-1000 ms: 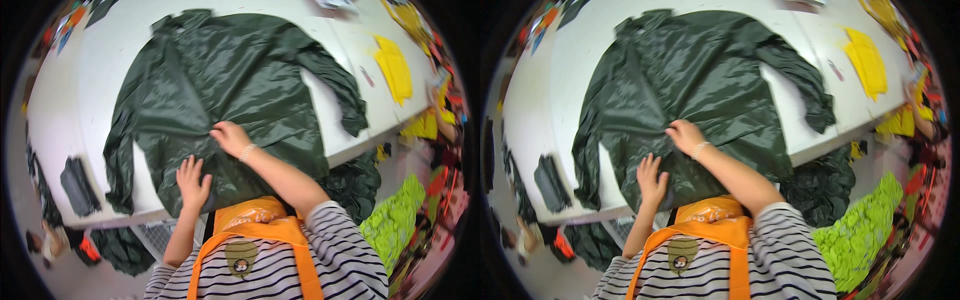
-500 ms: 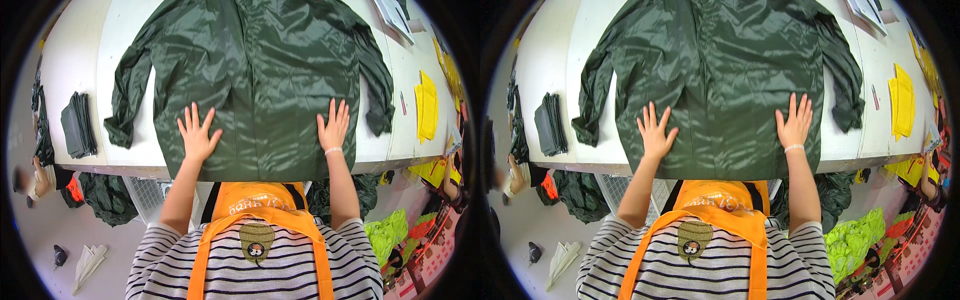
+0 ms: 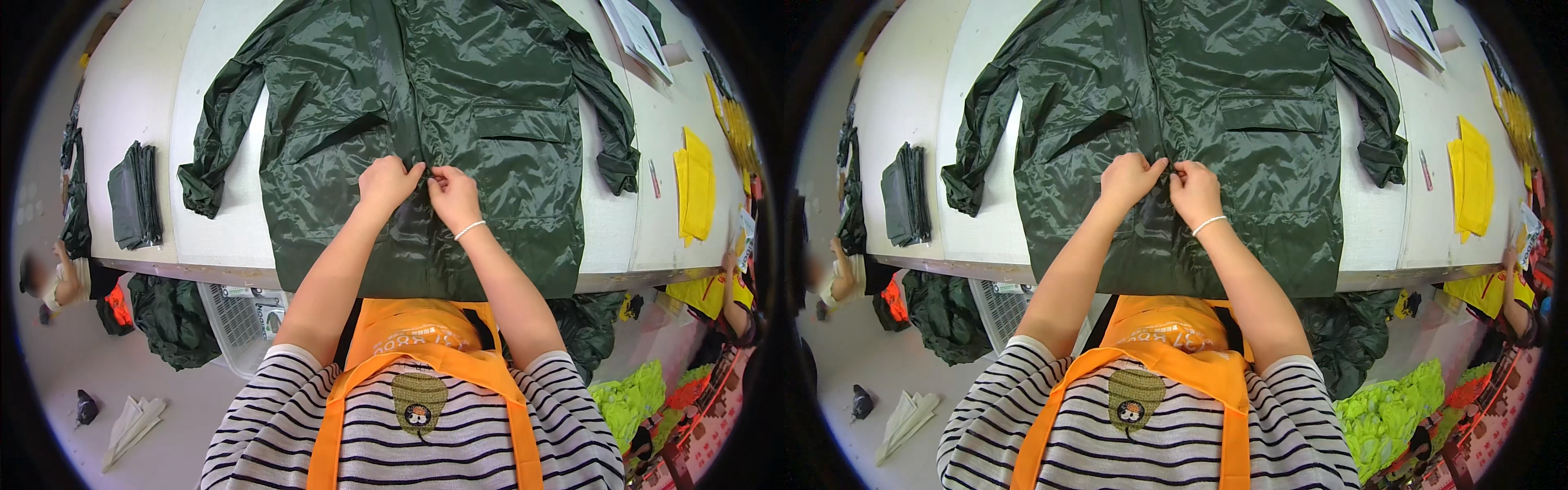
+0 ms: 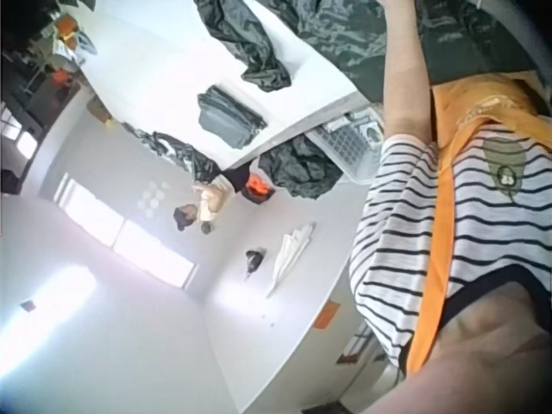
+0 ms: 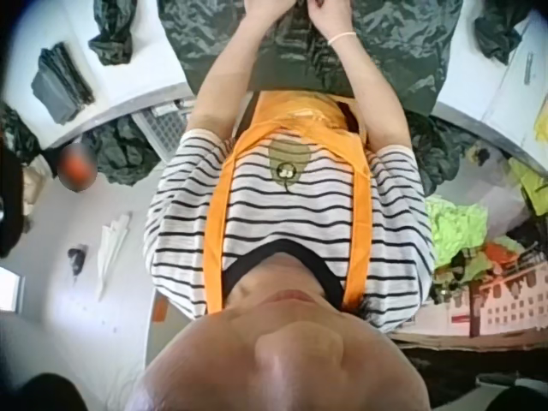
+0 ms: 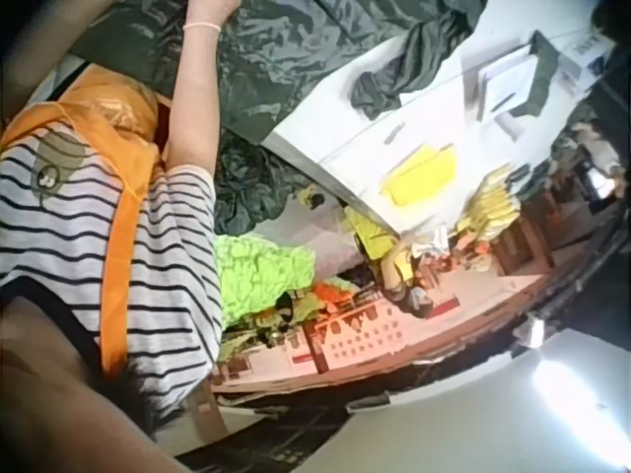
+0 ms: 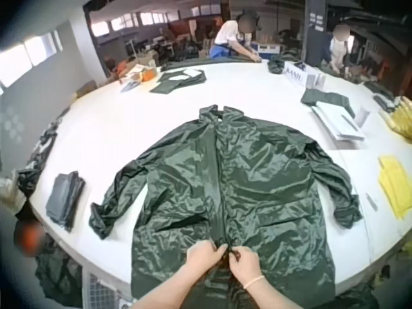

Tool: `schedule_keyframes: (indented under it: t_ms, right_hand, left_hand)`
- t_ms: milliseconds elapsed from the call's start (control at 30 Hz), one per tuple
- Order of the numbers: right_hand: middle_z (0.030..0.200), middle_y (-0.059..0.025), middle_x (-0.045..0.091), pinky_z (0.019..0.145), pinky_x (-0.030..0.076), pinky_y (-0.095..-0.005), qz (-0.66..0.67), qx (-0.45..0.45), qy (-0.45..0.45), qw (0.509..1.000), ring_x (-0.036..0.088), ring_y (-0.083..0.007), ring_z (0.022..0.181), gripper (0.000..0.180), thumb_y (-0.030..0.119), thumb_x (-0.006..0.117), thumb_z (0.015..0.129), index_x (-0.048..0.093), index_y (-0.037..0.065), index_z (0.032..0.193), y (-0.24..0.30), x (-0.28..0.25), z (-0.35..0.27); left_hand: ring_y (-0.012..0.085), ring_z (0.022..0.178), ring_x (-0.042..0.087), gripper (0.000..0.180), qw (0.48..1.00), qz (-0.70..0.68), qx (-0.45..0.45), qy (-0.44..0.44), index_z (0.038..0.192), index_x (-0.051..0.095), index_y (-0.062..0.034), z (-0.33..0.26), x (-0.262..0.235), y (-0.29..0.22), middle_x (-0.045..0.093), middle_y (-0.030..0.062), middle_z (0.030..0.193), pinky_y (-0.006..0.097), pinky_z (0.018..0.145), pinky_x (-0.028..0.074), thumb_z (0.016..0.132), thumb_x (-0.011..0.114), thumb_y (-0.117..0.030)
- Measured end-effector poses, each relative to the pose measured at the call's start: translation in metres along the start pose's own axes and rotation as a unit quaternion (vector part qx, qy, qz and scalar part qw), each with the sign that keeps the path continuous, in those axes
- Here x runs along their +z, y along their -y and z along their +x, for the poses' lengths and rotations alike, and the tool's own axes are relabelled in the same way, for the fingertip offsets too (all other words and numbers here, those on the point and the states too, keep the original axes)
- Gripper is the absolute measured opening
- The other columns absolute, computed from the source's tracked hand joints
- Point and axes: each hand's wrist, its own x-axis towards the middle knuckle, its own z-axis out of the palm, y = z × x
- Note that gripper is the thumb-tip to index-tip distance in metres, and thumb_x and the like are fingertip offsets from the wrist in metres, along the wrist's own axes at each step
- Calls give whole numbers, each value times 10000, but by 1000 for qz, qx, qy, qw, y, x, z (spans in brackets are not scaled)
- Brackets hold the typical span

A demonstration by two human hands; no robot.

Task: The person folds a dark green jacket on a white table. They smooth the fabric, fold the sleeves inward, fold the body in half, then fold it again into a compact rectangle. The folded jacket is placed into a white plastic basket.

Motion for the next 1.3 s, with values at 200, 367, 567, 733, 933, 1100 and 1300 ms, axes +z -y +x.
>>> schedule_keyframes:
  t_ms: [200,367,567,733,933,1100,1300]
  right_hand:
    - [814,-157,691,684,527,-316,56,66,-10,996,682,-243,726,202,101,678,761,684,-22,922,-4,0,4]
    - [734,-129,670,637,506,-299,99,76,10,992,639,-189,641,301,163,728,736,661,-50,938,11,0,-3]
    - [697,-120,649,603,486,-294,93,80,-30,992,611,-179,607,242,146,719,733,644,-37,873,-5,11,4]
    - [716,-115,629,615,474,-352,82,102,-40,991,601,-248,640,189,149,697,756,620,-5,835,1,17,4]
    - [862,-131,647,684,484,-425,-100,-6,-102,990,613,-343,782,245,245,672,802,626,42,930,6,18,19]
    - [965,-169,590,761,473,-389,-81,-102,-67,989,580,-333,896,423,284,728,767,561,3,1036,5,1,-1]
    - [852,-174,612,687,489,-444,-124,54,98,986,608,-373,805,270,205,651,791,490,46,938,8,-33,-135]
  left_hand:
    - [150,465,560,306,937,-309,30,160,709,545,3,10,8,9,612,94,602,302,486,457,925,524,-213]
    - [144,457,537,310,881,-447,1,155,722,495,-18,9,21,15,583,77,593,282,448,429,953,480,-224]
    - [236,528,582,237,915,-394,73,39,845,500,-24,-10,23,7,607,126,651,343,505,458,953,479,-234]
    - [333,841,597,153,951,-246,155,-109,1015,523,-19,-69,40,9,602,168,923,391,735,474,900,540,-118]
    - [340,889,579,188,950,-160,209,-170,942,560,-22,-108,39,7,598,146,947,401,752,465,834,620,-163]
    - [357,653,633,402,998,-4,43,45,674,645,-32,-125,41,4,638,149,662,436,622,512,772,654,-422]
    - [295,629,658,363,994,25,66,78,637,653,-17,-120,50,14,651,155,648,388,594,530,787,649,-347]
